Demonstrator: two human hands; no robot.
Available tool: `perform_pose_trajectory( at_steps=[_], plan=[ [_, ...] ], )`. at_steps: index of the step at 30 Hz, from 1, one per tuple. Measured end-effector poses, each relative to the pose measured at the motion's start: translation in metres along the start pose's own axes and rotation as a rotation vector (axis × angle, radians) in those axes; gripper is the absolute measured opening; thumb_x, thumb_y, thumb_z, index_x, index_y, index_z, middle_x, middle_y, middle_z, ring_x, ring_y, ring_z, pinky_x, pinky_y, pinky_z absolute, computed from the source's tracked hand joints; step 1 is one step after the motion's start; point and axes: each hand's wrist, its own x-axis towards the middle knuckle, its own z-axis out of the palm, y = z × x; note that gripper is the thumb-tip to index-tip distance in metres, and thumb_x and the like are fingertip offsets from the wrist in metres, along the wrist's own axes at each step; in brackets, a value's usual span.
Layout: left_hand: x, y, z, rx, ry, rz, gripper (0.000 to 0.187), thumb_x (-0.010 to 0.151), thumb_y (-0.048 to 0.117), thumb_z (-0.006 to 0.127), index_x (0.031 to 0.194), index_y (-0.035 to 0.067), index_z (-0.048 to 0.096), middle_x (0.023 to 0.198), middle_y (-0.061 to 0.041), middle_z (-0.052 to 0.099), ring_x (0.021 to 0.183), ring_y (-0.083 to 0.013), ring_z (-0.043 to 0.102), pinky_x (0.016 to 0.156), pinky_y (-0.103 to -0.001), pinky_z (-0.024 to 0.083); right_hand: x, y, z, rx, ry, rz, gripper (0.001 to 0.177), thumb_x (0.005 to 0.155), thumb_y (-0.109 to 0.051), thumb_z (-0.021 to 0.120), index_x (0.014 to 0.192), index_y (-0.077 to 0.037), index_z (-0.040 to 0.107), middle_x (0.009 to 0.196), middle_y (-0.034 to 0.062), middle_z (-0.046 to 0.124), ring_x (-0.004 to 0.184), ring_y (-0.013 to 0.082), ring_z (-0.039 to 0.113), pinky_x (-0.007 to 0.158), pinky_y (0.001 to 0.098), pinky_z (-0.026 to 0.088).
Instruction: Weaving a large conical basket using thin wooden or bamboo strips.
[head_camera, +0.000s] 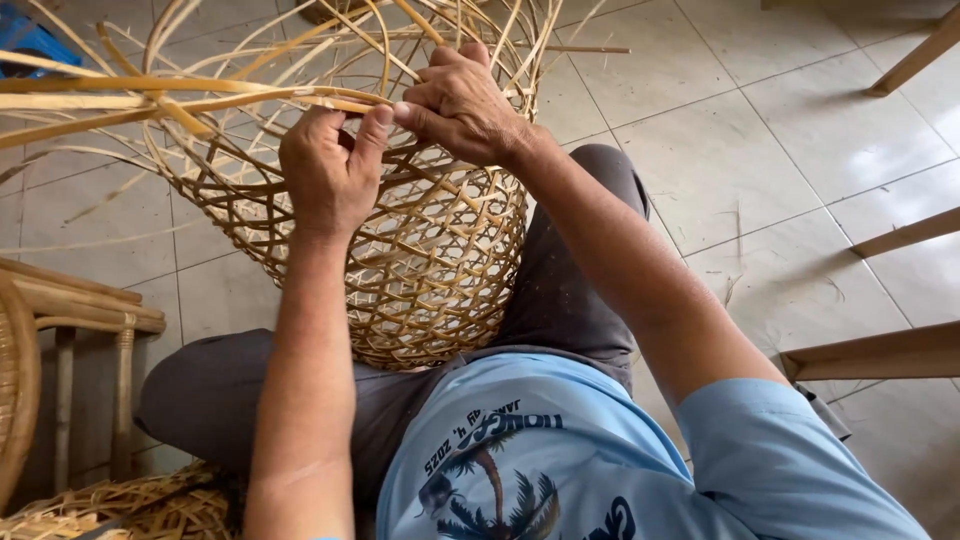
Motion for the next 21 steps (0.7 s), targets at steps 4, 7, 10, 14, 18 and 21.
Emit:
perform_pose_trajectory(
  at_steps=[4,7,10,14,18,21],
  plan=[
    [-0.002,0.004,0.004,-0.060,0.073,-0.029,0.034,0.109,0.025,0.066,0.091,-0.002,0.077,0.072,-0.009,0.067,0.054,-0.0167,0.052,0.048,-0.031,0.038,-0.003,0.000,0.000,-0.018,0.010,0.009,0.070,0.111,-0.068,0.027,0.070,-0.024,0.063,0.068,-0.0042,0.049,0.084,0.0195,0.047,0.091,0.0443,0.027],
    [0.006,0.004,0.001,-0.203,-0.001,-0.082,0.024,0.107,0.017,0.068,0.097,-0.002,0.078,0.069,-0.005,0.066,0.051,-0.0130,0.050,0.045,-0.027,0.036,-0.002,-0.002,-0.005,-0.086,0.017,0.022,0.072,0.109,-0.070,0.026,0.071,-0.025,0.066,0.069,-0.0046,0.049,0.084,0.0192,0.047,0.091,0.0446,0.027],
    [0.007,0.002,0.005,-0.219,0.012,-0.153,0.020,0.103,0.014,0.068,0.092,-0.002,0.074,0.069,-0.005,0.068,0.053,-0.0127,0.055,0.047,-0.026,0.043,-0.007,-0.013,-0.014,-0.173,-0.002,-0.013,0.059,0.108,-0.067,0.040,0.097,-0.019,0.073,0.077,0.0010,0.047,0.086,0.0239,0.045,0.087,0.0486,0.031],
    [0.004,-0.003,0.012,-0.197,0.038,-0.137,0.023,0.103,0.016,0.069,0.085,0.004,0.075,0.066,-0.004,0.070,0.046,-0.0125,0.055,0.040,-0.025,0.037,-0.003,-0.034,-0.041,-0.022,0.270,0.031,0.041,0.104,-0.035,0.063,0.132,-0.006,0.062,0.118,0.0160,0.059,0.106,0.0285,0.058,0.088,0.0465,0.050],
    [0.001,-0.010,0.016,-0.238,0.057,-0.093,0.022,0.104,0.019,0.072,0.087,0.004,0.075,0.068,-0.005,0.070,0.044,-0.0110,0.049,0.039,-0.024,0.035,0.023,-0.050,-0.054,0.017,0.245,0.001,0.025,0.104,-0.019,0.074,0.123,-0.002,0.068,0.113,0.0186,0.066,0.090,0.0285,0.072,0.068,0.0359,0.067],
    [-0.001,-0.012,0.015,-0.186,0.032,-0.133,0.008,0.100,0.018,0.078,0.094,0.013,0.077,0.071,0.002,0.067,0.050,-0.0078,0.043,0.042,-0.026,0.031,0.047,-0.045,-0.043,-0.245,0.203,-0.063,0.055,0.092,-0.057,0.092,0.122,-0.013,0.076,0.094,0.0050,0.051,0.071,0.0139,0.049,0.049,0.0275,0.044]
  ],
)
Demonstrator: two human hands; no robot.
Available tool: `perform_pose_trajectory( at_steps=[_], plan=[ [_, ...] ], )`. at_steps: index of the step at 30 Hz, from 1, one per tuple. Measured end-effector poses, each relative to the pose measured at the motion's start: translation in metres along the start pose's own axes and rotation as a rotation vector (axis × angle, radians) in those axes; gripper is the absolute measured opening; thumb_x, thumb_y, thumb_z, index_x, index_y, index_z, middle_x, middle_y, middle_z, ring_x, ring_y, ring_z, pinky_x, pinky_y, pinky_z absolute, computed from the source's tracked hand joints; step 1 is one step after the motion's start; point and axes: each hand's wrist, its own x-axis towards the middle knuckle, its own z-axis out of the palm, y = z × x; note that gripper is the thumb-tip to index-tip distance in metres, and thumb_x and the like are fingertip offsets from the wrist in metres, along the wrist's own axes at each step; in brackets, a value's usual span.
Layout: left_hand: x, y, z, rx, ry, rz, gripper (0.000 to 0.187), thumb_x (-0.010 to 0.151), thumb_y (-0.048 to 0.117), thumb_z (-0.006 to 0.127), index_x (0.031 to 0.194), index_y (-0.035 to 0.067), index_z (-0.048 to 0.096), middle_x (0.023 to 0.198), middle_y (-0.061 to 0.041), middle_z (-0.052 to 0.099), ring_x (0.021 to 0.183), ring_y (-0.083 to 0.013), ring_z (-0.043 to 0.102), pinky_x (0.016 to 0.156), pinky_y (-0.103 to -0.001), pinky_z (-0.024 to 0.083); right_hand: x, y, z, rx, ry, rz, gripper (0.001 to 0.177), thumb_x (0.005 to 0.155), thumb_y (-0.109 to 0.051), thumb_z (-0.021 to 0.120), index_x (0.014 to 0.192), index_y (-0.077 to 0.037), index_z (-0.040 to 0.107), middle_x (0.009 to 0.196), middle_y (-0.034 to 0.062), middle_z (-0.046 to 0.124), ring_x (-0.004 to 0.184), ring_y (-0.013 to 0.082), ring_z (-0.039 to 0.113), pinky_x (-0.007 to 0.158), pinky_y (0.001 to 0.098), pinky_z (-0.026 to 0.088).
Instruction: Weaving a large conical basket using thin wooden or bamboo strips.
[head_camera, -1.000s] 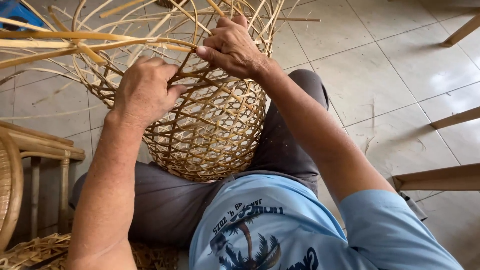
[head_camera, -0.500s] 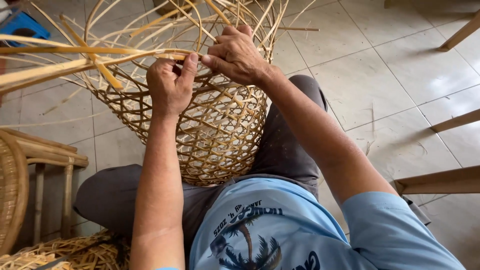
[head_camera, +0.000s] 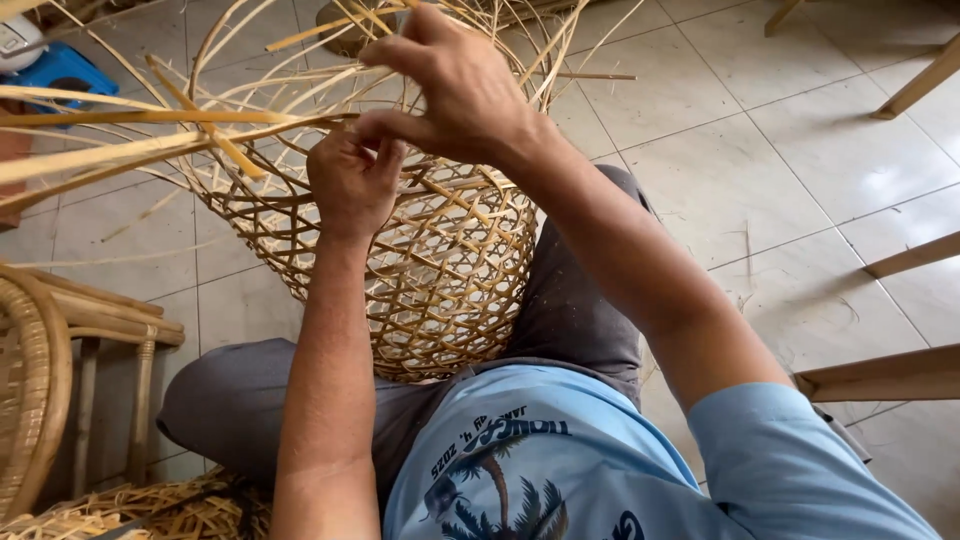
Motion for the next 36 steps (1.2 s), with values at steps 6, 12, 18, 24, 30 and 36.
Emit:
perform_pose_trajectory(
  at_steps=[6,12,18,24,30,36],
  plan=[
    [0.003,0.016,-0.012,-0.050,-0.040,-0.074,0.007,0.096,0.002,0.077,0.092,0.009,0.077,0.066,0.002,0.058,0.056,-0.0099,0.043,0.051,-0.027,0.032,0.020,0.001,0.024,0.144,-0.237,-0.054,0.031,0.098,-0.041,0.085,0.084,-0.015,0.074,0.098,0.0077,0.052,0.074,0.0166,0.053,0.058,0.0293,0.052],
    [0.000,0.025,-0.013,-0.193,-0.042,-0.039,0.012,0.104,0.011,0.072,0.115,0.008,0.076,0.078,-0.001,0.065,0.063,-0.0104,0.048,0.056,-0.026,0.035,0.011,0.008,0.009,0.448,-0.213,-0.113,0.026,0.101,-0.015,0.078,0.080,-0.009,0.064,0.107,0.0117,0.062,0.085,0.0180,0.063,0.068,0.0292,0.058],
    [0.003,0.028,-0.005,-0.088,0.016,0.076,0.023,0.103,0.010,0.067,0.086,-0.004,0.074,0.068,-0.011,0.069,0.044,-0.0136,0.045,0.037,-0.026,0.030,-0.003,0.040,0.019,1.232,-0.124,0.227,0.012,0.109,-0.015,0.061,0.102,-0.006,0.063,0.090,0.0100,0.072,0.072,0.0161,0.071,0.065,0.0274,0.065],
    [-0.003,0.022,-0.007,-0.088,-0.012,0.142,0.011,0.103,0.007,0.068,0.102,-0.004,0.071,0.083,-0.012,0.068,0.066,-0.0188,0.054,0.057,-0.031,0.045,0.013,0.052,0.049,0.711,-0.165,0.530,0.025,0.096,-0.007,0.074,0.119,0.001,0.066,0.079,0.0029,0.070,0.060,0.0070,0.073,0.053,0.0147,0.069],
    [-0.003,0.029,-0.015,-0.093,-0.065,0.023,0.019,0.104,0.015,0.068,0.105,-0.004,0.071,0.089,-0.013,0.068,0.073,-0.0203,0.059,0.062,-0.032,0.048,0.005,0.027,0.052,0.164,0.103,0.092,0.030,0.090,-0.033,0.086,0.090,-0.013,0.064,0.068,-0.0031,0.067,0.049,0.0086,0.056,0.040,0.0266,0.047],
    [-0.002,0.022,-0.014,-0.344,-0.110,-0.096,0.012,0.104,0.011,0.067,0.106,0.000,0.071,0.082,-0.006,0.065,0.062,-0.0107,0.050,0.054,-0.023,0.040,0.024,0.041,-0.010,0.787,-0.457,0.143,0.036,0.104,-0.009,0.068,0.139,0.001,0.067,0.071,-0.0021,0.054,0.050,0.0065,0.042,0.036,0.0215,0.031]
  ],
)
